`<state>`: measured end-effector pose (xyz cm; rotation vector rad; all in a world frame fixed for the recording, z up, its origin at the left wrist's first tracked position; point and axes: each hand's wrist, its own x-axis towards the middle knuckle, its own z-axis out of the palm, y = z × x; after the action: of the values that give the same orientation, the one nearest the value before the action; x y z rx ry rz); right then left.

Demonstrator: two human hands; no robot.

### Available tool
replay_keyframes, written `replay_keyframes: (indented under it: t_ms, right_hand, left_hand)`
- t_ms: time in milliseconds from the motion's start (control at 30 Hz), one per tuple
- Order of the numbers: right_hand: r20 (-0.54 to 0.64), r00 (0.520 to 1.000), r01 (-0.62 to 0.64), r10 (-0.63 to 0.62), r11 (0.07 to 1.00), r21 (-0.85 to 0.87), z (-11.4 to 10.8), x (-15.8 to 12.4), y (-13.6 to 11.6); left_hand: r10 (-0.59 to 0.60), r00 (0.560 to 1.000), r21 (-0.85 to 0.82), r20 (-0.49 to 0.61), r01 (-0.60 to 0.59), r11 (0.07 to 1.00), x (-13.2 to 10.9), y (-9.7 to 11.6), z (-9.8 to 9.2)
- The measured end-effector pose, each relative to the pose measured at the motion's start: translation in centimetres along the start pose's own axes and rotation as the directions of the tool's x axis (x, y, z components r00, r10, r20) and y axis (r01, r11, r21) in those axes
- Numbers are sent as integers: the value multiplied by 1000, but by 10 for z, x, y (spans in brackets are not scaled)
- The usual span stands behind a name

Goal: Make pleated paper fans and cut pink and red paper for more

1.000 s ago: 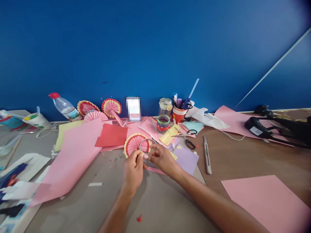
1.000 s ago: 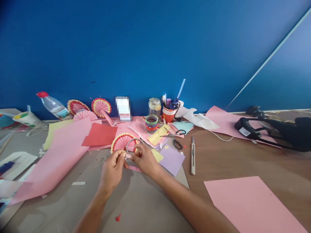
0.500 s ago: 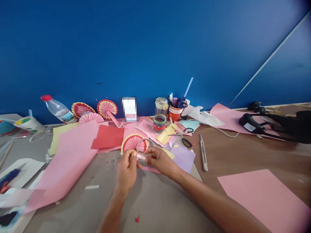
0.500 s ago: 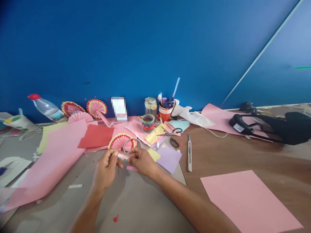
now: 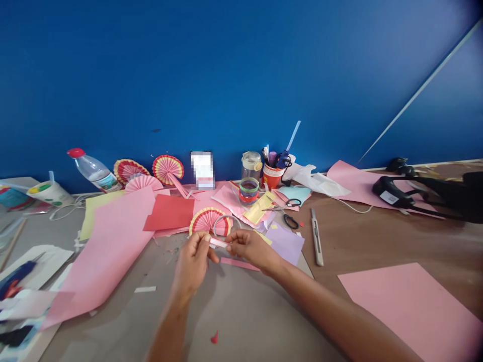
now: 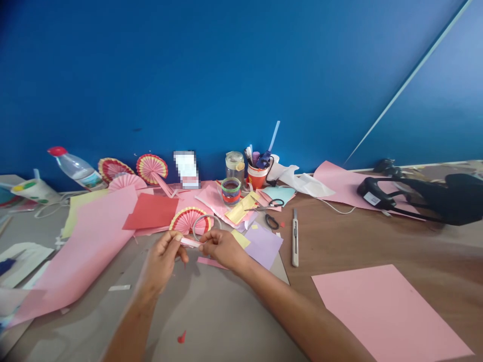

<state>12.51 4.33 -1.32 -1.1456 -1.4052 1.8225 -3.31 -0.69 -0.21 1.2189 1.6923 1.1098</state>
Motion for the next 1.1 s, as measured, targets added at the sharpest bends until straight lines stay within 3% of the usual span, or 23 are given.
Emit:
replay_keyframes:
  t_ms: [200, 400, 567, 633, 700, 767, 833, 967, 1100]
  right_hand:
    - [-16, 1000, -17, 16, 995, -99, -3, 5, 6]
    - [27, 997, -64, 67, 994, -85, -7, 7, 11]
    - [53, 997, -59, 64, 995, -81, -10, 9, 9]
    - [7, 996, -87, 88, 990, -112, -13, 10, 8]
    - [-133, 990, -52, 37, 992, -114, -15, 10, 5]
    - [-249, 964, 72, -90, 994, -78, -16, 7, 1]
    - [-220, 955, 198, -200, 980, -30, -13, 1, -5]
    - [11, 982, 190, -190, 981, 45, 3, -11, -12]
    - [-25, 989, 148, -148, 989, 27, 12, -13, -8]
  left_hand:
    - [-7, 999, -74, 51, 10, 997, 3, -8, 0]
    - [-5, 996, -264, 86, 28, 964, 3, -5, -1]
    - [0, 996, -292, 89, 26, 956, 3, -5, -5]
    - [3, 999, -252, 34, 5, 968, 4, -5, -7]
    - [14, 996, -124, -92, -26, 992, 5, -6, -9]
    - [81, 969, 67, -232, -67, 995, 4, -6, -7]
    - [194, 936, 211, -293, -135, 968, 3, -6, -2]
    - [372, 898, 254, -236, -313, 915, -4, -7, 16]
    - [438, 884, 244, -166, -393, 887, -10, -3, 28]
